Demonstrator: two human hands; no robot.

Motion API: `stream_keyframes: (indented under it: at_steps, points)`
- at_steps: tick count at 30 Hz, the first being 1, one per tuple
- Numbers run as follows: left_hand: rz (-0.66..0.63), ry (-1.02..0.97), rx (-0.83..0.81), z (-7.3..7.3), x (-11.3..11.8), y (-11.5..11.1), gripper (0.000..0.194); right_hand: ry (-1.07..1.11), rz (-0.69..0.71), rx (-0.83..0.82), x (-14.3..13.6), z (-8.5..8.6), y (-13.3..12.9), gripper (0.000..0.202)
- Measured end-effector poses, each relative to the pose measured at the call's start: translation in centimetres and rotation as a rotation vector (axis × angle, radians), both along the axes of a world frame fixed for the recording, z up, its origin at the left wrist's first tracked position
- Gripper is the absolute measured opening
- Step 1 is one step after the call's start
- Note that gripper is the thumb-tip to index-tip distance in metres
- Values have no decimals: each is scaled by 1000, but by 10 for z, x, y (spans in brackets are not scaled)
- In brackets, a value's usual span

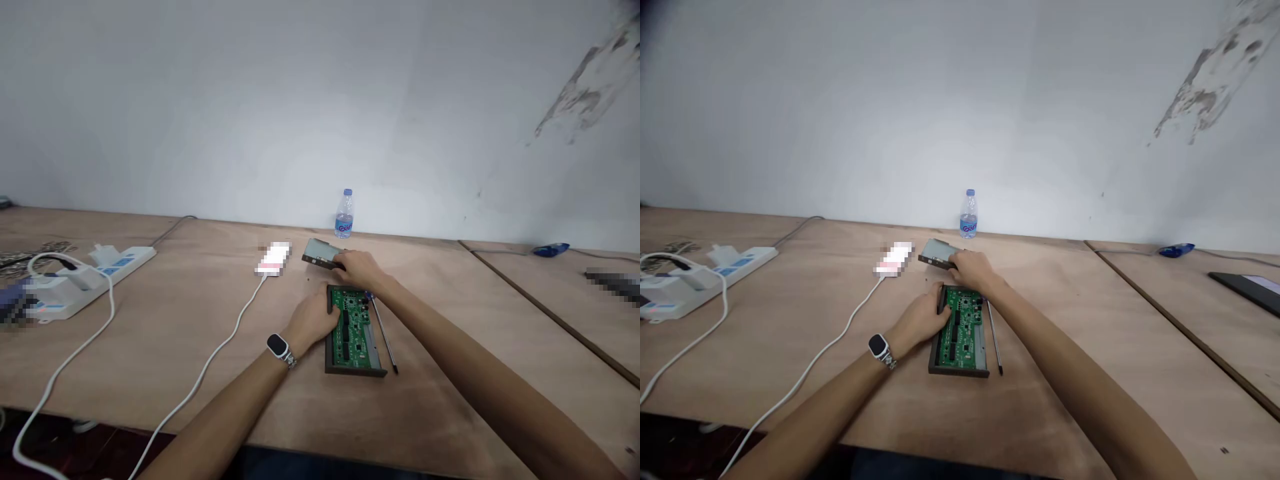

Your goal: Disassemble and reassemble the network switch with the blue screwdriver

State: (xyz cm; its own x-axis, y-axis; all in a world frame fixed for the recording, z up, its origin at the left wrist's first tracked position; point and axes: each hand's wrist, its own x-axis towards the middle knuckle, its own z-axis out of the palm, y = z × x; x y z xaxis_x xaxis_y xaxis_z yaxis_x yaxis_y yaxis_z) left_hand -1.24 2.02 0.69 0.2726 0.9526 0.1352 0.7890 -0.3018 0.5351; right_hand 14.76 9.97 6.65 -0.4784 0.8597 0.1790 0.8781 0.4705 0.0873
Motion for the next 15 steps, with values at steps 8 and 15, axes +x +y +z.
stream_keyframes:
  at_steps: [8,15]
  points:
    - [0,-14,1,0,-1,1,36,5,-62,-83,9,-25,6,22]
    - [8,-42,29,1,-2,-1,40,161,-138,-86,34,-28,-12,31]
